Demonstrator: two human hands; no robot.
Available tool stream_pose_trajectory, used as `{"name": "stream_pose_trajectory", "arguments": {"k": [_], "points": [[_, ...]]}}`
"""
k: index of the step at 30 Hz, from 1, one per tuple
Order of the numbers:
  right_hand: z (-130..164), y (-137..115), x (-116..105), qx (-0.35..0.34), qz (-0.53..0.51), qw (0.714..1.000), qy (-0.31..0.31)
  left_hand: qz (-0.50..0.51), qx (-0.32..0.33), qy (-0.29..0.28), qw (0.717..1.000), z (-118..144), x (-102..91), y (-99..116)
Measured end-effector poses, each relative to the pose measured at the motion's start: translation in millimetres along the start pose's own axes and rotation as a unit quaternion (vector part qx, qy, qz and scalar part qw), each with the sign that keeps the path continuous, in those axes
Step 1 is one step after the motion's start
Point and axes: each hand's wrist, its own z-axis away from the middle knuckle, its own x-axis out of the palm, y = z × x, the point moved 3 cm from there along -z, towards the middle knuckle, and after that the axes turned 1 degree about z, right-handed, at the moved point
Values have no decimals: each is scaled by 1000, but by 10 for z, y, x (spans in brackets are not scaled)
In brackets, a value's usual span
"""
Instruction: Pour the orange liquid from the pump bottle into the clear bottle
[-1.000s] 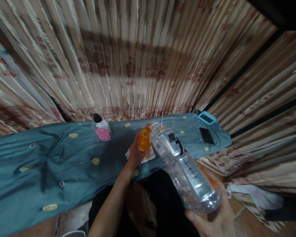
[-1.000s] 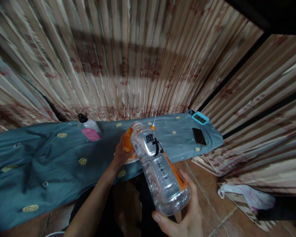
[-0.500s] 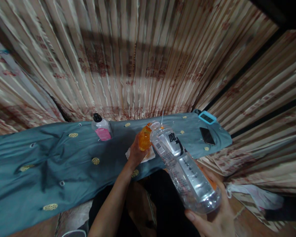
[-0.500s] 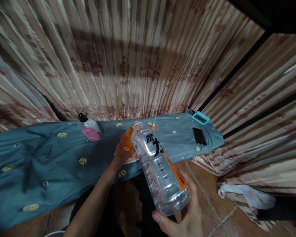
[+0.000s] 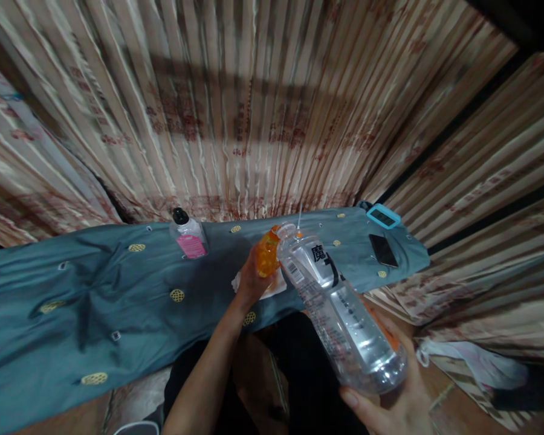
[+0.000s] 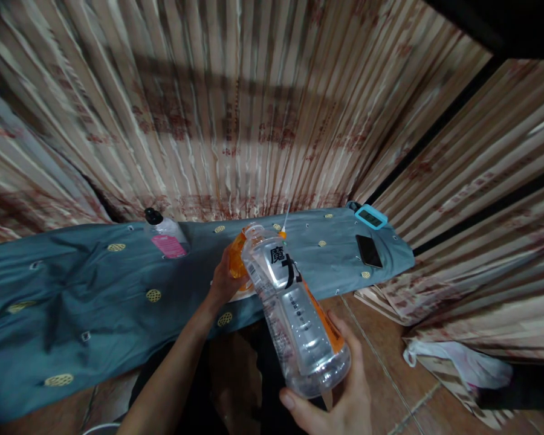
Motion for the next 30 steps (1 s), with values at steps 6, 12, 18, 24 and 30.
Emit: {"name": "stream_pose_trajectory", "arguments": {"k": [6, 12, 18, 24, 30], "points": [[28, 23, 16, 25, -22, 999, 7, 11, -5, -12, 1000, -1, 10, -16], [49, 51, 47, 65, -78, 995, 10, 5, 13, -10, 1000, -8, -8, 20], [53, 23, 37, 49, -64, 997, 11, 15, 4, -16, 1000, -6, -6, 32], [40, -20, 36, 54, -66, 996, 3, 14, -1, -9, 1000, -13, -9, 74], [35, -14, 43, 69, -79, 994, 0, 26, -2, -13, 1000, -3, -5, 36]]}}
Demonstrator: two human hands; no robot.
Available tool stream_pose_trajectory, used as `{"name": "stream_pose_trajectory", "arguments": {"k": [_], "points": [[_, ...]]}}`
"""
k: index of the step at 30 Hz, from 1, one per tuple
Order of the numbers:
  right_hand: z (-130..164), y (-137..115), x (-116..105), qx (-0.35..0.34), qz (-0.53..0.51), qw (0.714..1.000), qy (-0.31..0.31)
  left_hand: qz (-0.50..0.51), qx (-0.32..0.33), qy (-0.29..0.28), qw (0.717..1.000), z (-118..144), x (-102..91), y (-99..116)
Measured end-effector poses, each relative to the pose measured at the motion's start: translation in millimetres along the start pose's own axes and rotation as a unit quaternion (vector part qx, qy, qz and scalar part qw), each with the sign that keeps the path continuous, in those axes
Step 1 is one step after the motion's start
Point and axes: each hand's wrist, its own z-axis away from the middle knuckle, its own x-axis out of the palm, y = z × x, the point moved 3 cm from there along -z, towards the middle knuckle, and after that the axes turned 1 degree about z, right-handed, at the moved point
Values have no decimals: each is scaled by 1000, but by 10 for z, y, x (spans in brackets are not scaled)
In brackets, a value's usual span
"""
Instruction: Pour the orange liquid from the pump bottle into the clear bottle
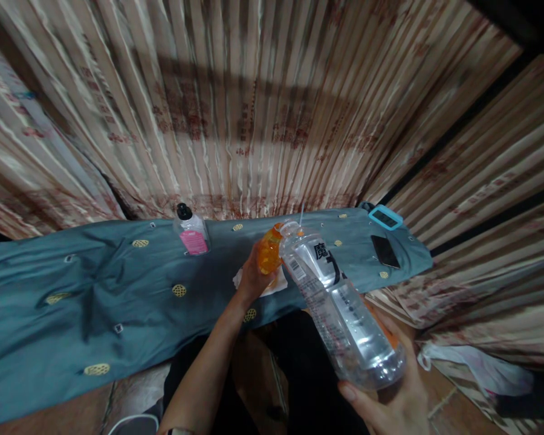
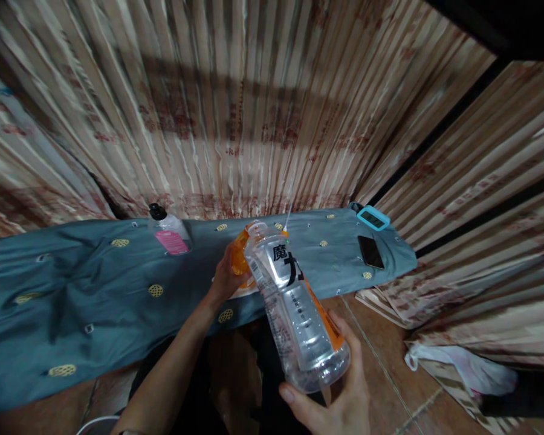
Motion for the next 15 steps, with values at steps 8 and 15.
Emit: {"name": "stream_pose_trajectory", "arguments": {"k": [8, 15], "points": [[-3, 20, 5, -5, -16, 1000, 1, -15, 18, 4, 1000, 11, 20, -70], [-6, 5, 0, -8, -1, 1000, 7, -19, 35, 7, 999, 14, 26, -89]]}}
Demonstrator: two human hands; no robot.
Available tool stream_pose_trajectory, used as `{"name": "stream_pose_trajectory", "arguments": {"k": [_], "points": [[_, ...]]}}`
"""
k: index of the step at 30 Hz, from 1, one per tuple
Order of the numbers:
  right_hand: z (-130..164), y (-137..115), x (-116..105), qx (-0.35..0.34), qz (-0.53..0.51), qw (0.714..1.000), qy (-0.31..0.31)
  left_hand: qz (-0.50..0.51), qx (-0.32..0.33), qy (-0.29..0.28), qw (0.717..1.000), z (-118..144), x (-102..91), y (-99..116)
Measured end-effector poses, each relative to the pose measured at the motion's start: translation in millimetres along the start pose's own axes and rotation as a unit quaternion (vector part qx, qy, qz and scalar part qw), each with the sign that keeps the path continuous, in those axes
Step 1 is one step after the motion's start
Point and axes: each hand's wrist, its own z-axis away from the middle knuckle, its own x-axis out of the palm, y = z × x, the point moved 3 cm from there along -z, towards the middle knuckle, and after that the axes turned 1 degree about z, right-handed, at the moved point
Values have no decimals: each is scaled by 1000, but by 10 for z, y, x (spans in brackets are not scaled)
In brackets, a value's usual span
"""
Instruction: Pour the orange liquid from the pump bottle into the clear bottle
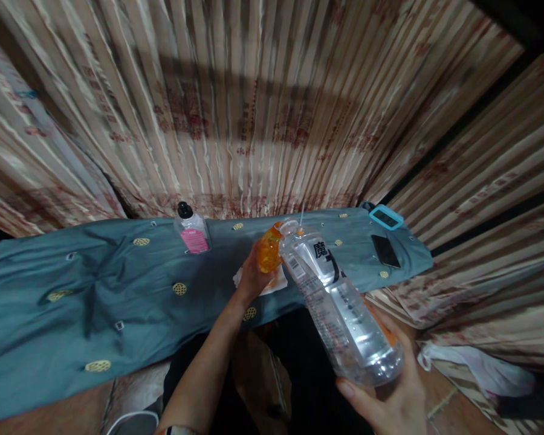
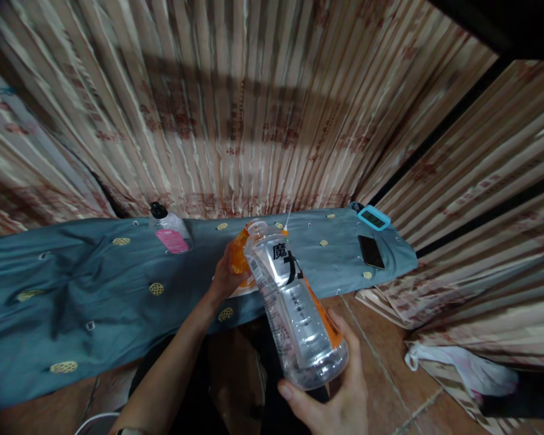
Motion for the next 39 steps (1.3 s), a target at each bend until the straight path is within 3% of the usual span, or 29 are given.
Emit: {"name": "stream_pose_trajectory", "arguments": {"k": [20, 29, 35, 39], "points": [[-3, 9, 18, -13, -22, 1000, -3, 58, -91, -10, 994, -15, -19, 57], [-2, 59, 4, 16, -44, 999, -17, 33, -61, 9, 998, -18, 7, 48], [-12, 82, -22, -20, 2, 1000, -8, 10, -29, 19, 999, -17, 0, 48], [-14, 124, -19, -4, -4, 1000, -15, 6, -24, 6, 1000, -14, -7, 46]]}}
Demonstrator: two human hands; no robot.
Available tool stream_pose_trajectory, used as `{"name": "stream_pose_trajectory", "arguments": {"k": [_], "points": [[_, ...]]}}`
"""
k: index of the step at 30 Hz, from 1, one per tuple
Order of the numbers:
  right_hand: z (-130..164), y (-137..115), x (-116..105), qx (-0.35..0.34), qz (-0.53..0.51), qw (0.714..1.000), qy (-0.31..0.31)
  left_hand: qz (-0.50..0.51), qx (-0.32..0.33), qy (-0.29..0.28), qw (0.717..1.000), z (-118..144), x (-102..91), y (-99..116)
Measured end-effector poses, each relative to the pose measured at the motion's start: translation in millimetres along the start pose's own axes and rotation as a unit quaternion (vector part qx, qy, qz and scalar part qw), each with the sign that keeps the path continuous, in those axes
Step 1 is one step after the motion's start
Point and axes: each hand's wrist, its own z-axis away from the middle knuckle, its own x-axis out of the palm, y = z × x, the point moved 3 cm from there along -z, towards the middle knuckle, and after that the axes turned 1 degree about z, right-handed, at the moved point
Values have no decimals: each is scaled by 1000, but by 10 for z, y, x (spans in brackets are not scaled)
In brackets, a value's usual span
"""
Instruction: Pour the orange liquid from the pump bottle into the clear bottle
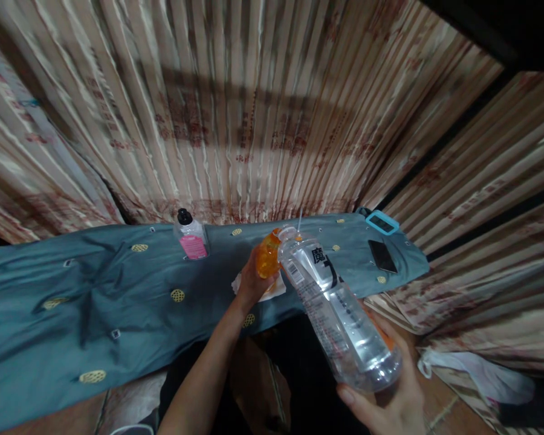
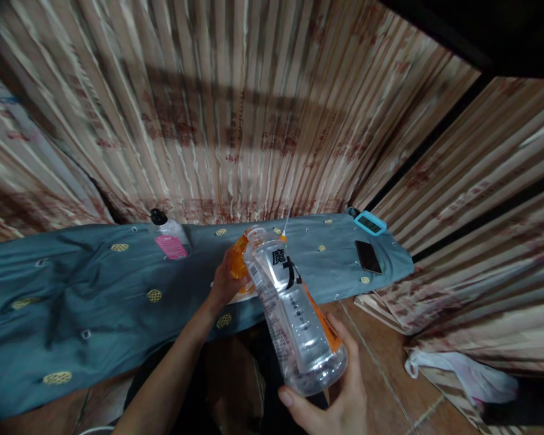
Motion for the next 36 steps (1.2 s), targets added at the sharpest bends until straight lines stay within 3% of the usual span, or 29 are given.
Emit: {"name": "stream_pose_trajectory", "arguments": {"k": [12, 26, 36], "points": [[13, -99, 12, 9, -5, 1000, 21, 1, 6, -2, 1000, 4, -6, 11], [24, 8, -8, -25, 1, 1000, 7, -2, 12, -8, 1000, 1, -13, 34], [32, -137, 49, -9, 14, 999, 43, -15, 12, -5, 1000, 32, 26, -99]]}}
